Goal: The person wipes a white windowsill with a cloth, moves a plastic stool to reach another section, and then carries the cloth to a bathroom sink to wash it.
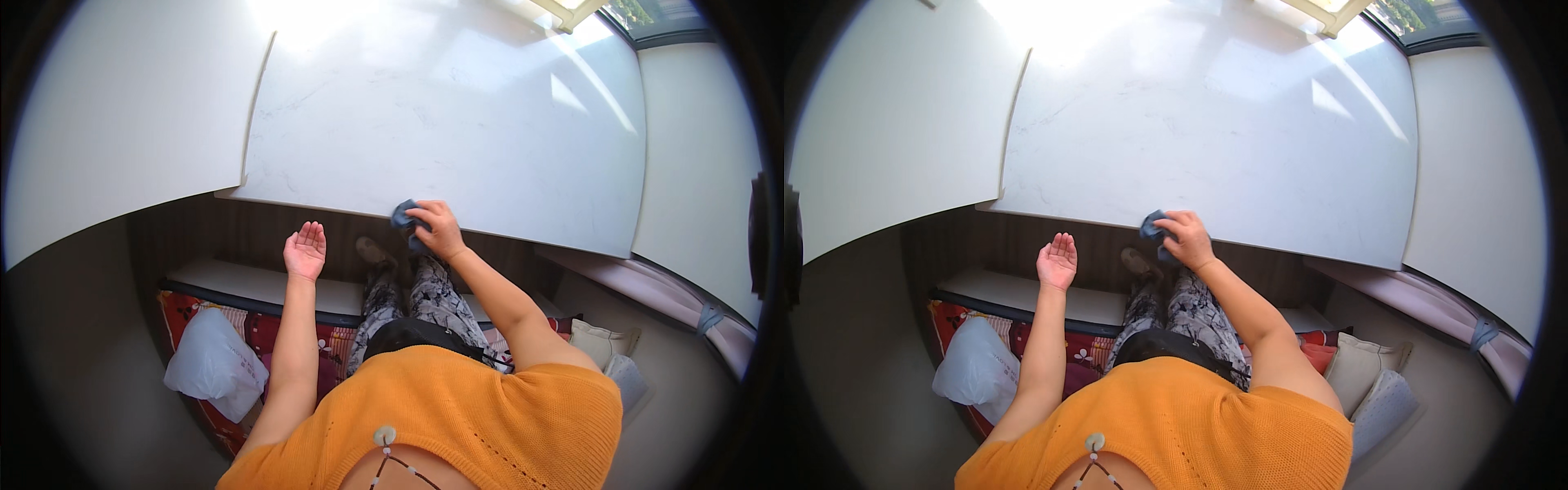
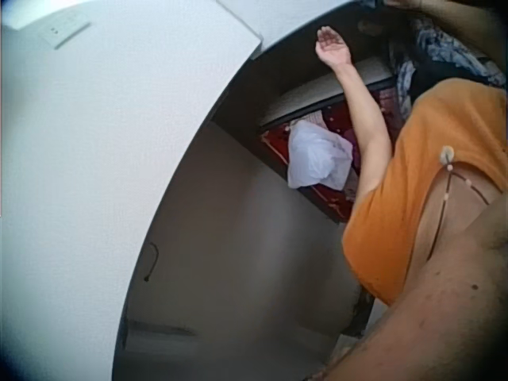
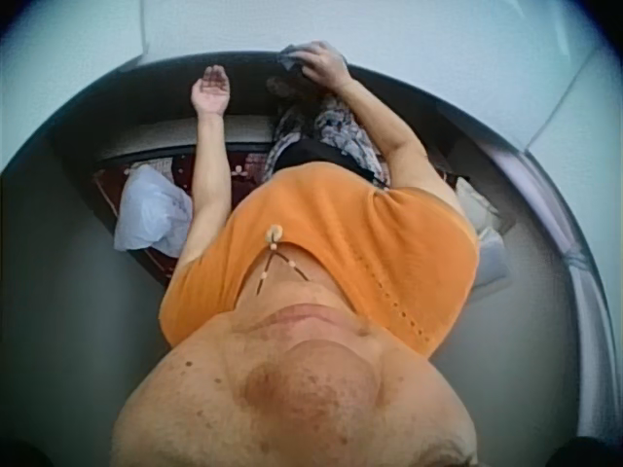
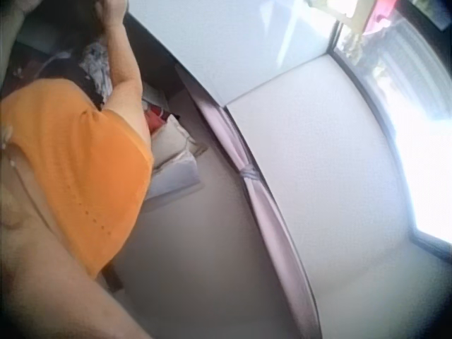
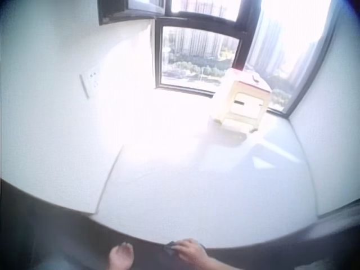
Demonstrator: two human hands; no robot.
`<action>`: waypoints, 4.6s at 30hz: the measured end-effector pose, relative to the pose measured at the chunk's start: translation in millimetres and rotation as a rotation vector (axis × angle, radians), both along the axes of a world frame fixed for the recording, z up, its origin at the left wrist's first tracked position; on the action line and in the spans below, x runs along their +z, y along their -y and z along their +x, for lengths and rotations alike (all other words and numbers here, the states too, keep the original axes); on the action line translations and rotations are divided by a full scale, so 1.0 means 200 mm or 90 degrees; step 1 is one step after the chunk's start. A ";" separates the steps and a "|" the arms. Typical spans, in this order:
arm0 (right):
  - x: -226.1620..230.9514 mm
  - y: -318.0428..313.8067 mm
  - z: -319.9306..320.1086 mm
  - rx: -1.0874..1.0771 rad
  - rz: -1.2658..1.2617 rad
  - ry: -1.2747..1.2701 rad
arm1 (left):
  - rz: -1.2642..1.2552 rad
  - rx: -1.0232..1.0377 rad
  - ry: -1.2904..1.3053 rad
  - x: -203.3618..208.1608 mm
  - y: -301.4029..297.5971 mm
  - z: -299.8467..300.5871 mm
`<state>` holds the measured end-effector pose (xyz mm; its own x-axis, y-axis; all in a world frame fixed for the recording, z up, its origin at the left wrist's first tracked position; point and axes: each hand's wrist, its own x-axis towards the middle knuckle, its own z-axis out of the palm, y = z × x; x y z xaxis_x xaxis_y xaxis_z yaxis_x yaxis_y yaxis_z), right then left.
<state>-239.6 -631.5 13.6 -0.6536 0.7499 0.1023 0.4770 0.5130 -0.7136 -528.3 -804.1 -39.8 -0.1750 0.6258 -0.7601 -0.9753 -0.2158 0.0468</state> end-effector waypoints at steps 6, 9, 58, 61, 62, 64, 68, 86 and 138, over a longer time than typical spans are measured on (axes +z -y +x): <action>-0.04 -0.39 0.81 -0.643 0.026 -0.067 | -0.018 -0.078 -0.014 0.09 -0.23 0.11; -0.25 -0.51 1.00 -0.844 0.097 0.157 | -0.028 -0.115 -0.008 0.11 -0.34 0.13; -0.18 -0.68 1.19 -0.364 0.141 0.252 | -0.203 -0.481 -0.061 0.25 -0.92 0.80; -0.16 -0.41 0.94 -0.287 0.141 0.191 | -0.190 -0.475 -0.045 0.22 -0.85 0.83; -0.13 -0.34 0.88 -0.238 0.125 0.177 | -0.178 -0.466 -0.041 0.21 -0.81 0.82; -0.10 -0.20 0.78 -0.119 0.102 0.121 | -0.138 -0.452 -0.027 0.23 -0.77 0.83; -0.07 -0.05 0.52 0.051 -0.076 0.138 | -0.082 -0.409 -0.053 0.38 -0.65 0.75; 0.96 0.65 -0.92 0.396 -0.739 -0.047 | 0.067 0.445 -0.141 0.94 1.30 0.59; 1.25 4.23 -6.27 1.202 -0.653 0.735 | 0.063 1.541 -0.101 1.31 3.20 -3.51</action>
